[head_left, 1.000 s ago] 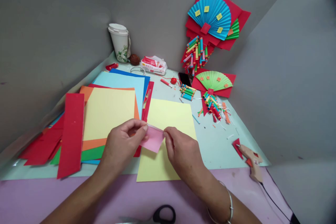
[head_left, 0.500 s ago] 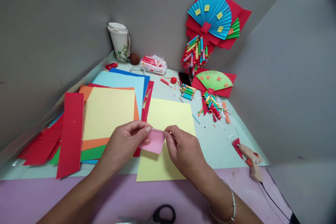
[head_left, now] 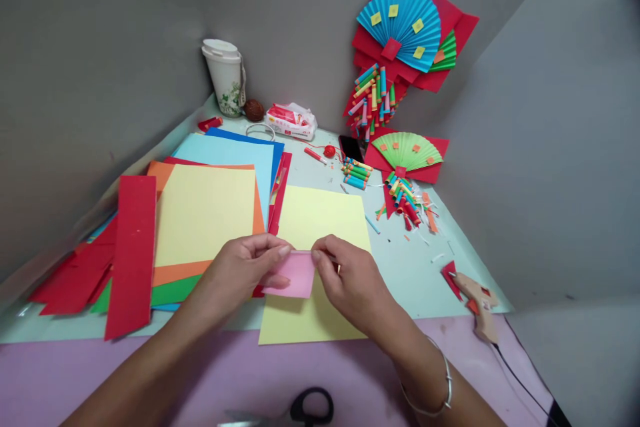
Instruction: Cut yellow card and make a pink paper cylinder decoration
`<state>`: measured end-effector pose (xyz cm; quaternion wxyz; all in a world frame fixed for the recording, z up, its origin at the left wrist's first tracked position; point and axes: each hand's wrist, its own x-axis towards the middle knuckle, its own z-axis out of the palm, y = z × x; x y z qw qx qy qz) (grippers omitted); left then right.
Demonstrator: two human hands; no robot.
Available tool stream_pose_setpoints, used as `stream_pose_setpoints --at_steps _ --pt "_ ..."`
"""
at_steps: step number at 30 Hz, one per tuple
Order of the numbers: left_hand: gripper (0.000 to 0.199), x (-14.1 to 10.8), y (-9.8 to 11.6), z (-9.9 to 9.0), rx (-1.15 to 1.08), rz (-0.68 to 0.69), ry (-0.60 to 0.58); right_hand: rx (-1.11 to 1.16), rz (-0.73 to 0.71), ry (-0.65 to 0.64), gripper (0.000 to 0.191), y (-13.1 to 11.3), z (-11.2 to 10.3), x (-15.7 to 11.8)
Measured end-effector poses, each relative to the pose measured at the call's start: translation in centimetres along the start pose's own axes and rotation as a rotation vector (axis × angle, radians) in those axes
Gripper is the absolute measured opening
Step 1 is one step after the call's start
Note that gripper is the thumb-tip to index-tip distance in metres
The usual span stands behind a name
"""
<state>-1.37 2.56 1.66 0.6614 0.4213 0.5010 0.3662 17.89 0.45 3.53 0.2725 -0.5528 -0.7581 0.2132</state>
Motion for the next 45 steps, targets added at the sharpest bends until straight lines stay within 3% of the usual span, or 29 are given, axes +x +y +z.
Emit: stream_pose_setpoints --at_steps 9,15,25,29,36,45 --pt "0.030 -0.4 0.5 0.7 0.119 -0.004 0.053 0.063 -0.006 -0.005 0.021 0.5 0.6 0.4" --pt "0.028 -0.7 1.0 1.6 0.125 -0.060 0.052 0.061 -0.054 -0.012 0.010 0.7 0.8 0.6" --pt "0.029 -0.1 0.3 0.2 0.003 -0.072 0.035 0.153 0.061 -0.082 0.012 0.6 -1.2 1.1" --pt "0.032 -0.2 0.7 0.3 0.060 -0.065 0.064 0.229 0.101 -0.136 0.014 0.7 -1.8 1.1" --pt "0.034 -0.6 1.2 0.0 0.122 -0.018 -0.010 0.376 0.216 -0.203 0.015 1.4 -2.3 1.3" --pt "0.031 -0.5 1.3 0.0 0.182 0.017 0.003 0.388 0.242 -0.219 0.013 1.3 -2.2 1.4"
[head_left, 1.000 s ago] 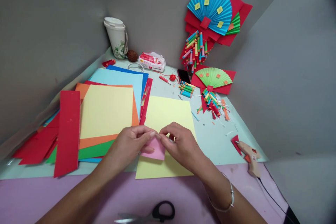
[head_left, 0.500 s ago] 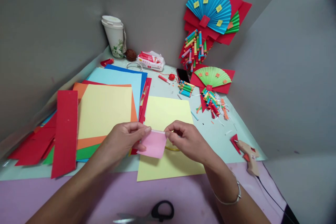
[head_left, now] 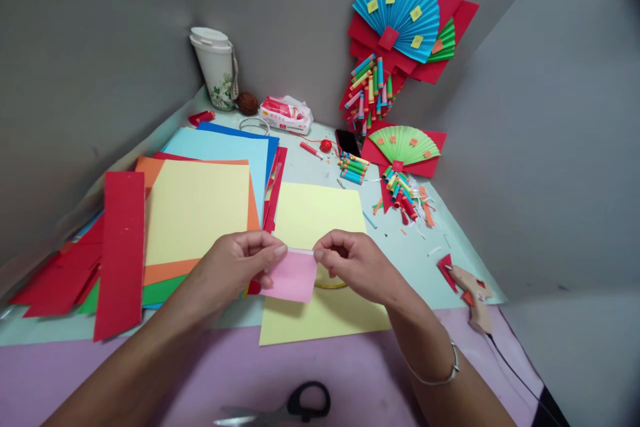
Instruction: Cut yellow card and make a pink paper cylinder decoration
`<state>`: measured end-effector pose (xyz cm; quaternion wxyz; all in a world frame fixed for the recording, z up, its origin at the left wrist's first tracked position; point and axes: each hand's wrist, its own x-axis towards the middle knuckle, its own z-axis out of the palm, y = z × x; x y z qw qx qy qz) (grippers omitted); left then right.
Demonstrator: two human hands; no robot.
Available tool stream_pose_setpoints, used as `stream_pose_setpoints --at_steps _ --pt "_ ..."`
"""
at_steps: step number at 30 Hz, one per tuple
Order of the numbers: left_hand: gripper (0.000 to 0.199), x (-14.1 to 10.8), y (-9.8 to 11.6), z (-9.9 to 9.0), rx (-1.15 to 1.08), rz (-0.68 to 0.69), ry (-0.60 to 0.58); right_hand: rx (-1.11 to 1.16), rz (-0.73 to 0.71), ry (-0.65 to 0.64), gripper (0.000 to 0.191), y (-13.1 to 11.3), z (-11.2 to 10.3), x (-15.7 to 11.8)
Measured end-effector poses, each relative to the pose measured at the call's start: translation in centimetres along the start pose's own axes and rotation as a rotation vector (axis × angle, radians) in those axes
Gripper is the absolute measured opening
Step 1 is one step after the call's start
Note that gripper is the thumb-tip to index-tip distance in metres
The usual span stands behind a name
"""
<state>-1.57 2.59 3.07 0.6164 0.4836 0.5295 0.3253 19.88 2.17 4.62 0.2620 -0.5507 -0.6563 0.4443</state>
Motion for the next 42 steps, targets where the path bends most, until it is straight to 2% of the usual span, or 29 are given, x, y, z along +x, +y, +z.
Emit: stream_pose_setpoints --at_steps 11,14,17,23,27,32,37,42 --pt "0.032 0.0 0.1 -1.0 0.009 -0.006 -0.063 0.092 0.085 -0.074 0.016 0.1 -0.4 0.1" --pt "0.041 0.1 0.0 -1.3 -0.009 -0.002 -0.075 0.091 0.093 -0.083 0.016 -0.1 -0.3 -0.1" --pt "0.047 0.1 0.1 -0.8 -0.013 0.047 -0.101 0.095 0.083 -0.090 0.016 -0.2 0.1 -0.2" --pt "0.025 -0.1 0.5 1.1 0.261 0.089 -0.064 0.052 0.055 -0.125 0.016 -0.4 0.8 -0.3" --pt "0.019 0.0 0.4 1.1 0.296 0.074 -0.082 0.074 0.008 -0.114 0.015 0.0 0.8 -0.2" --pt "0.017 0.3 -0.1 0.7 0.239 0.060 -0.099 0.143 -0.043 -0.081 0.018 0.5 0.8 0.2" --pt "0.024 0.5 -0.4 0.6 0.290 -0.005 -0.117 0.210 -0.075 -0.057 0.015 0.7 1.2 0.4" --pt "0.027 0.5 -0.4 0.6 0.301 0.046 -0.090 0.236 -0.108 -0.035 0.012 0.9 2.0 0.6"
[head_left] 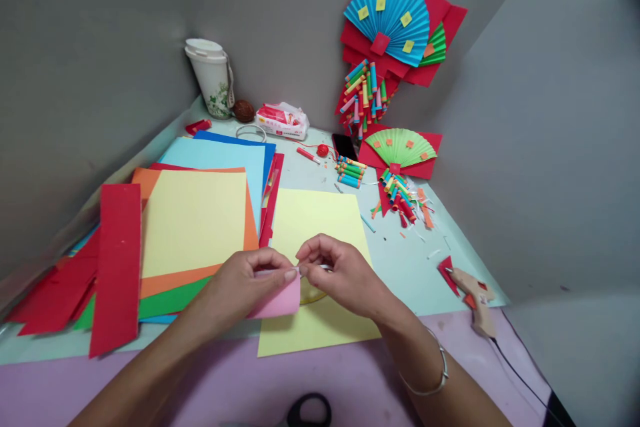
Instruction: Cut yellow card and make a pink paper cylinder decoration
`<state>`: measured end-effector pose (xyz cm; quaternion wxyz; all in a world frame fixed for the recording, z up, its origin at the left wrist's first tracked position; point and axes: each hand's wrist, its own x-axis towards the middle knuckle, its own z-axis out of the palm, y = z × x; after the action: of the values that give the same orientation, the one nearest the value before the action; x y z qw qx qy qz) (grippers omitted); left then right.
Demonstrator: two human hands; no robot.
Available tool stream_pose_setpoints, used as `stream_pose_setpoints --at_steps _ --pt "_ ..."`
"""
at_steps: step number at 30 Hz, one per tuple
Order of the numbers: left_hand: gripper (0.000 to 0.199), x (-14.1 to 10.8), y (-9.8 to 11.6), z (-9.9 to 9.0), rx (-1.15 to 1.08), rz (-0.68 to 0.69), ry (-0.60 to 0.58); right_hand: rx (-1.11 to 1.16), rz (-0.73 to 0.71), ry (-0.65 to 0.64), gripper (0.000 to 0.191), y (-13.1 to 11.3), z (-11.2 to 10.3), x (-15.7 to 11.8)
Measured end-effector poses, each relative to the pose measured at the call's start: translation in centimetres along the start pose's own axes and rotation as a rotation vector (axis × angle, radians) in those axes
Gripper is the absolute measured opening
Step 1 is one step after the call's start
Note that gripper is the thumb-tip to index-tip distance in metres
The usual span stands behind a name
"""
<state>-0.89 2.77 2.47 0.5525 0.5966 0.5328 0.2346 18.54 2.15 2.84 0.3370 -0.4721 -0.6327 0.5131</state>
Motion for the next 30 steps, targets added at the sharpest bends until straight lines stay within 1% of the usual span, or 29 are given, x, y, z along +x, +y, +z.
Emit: stream_pose_setpoints --at_steps 4,7,10,13,16,22,26,28,30 --pt "0.029 -0.1 0.0 0.1 -0.050 0.021 0.011 -0.043 -0.061 0.040 0.013 0.4 0.4 0.1" --pt "0.028 -0.2 0.0 0.0 -0.135 0.034 0.013 -0.103 -0.172 0.054 0.016 0.6 0.6 0.1" --pt "0.028 -0.3 0.0 0.0 -0.213 0.028 -0.012 -0.166 -0.298 0.063 0.019 0.8 0.7 0.0" --pt "0.027 -0.4 0.0 0.0 -0.247 0.001 -0.023 -0.225 -0.368 0.070 0.019 0.8 0.9 -0.1" --pt "0.027 -0.5 -0.1 0.1 -0.266 0.005 -0.017 -0.253 -0.373 0.071 0.020 0.9 0.9 -0.1" --pt "0.026 -0.7 0.0 0.1 -0.282 -0.003 -0.006 -0.181 -0.304 0.068 0.021 0.9 1.1 -0.1" --pt "0.027 -0.5 -0.2 -0.2 -0.311 0.005 -0.002 -0.259 -0.313 0.075 0.020 0.7 0.7 0.2" --pt "0.028 -0.5 -0.5 -0.3 -0.332 0.018 0.008 -0.308 -0.355 0.108 0.021 0.5 0.2 0.2" --pt "0.029 -0.4 -0.7 -0.5 -0.355 0.004 0.016 -0.348 -0.394 0.208 0.021 0.3 -0.5 -0.2"
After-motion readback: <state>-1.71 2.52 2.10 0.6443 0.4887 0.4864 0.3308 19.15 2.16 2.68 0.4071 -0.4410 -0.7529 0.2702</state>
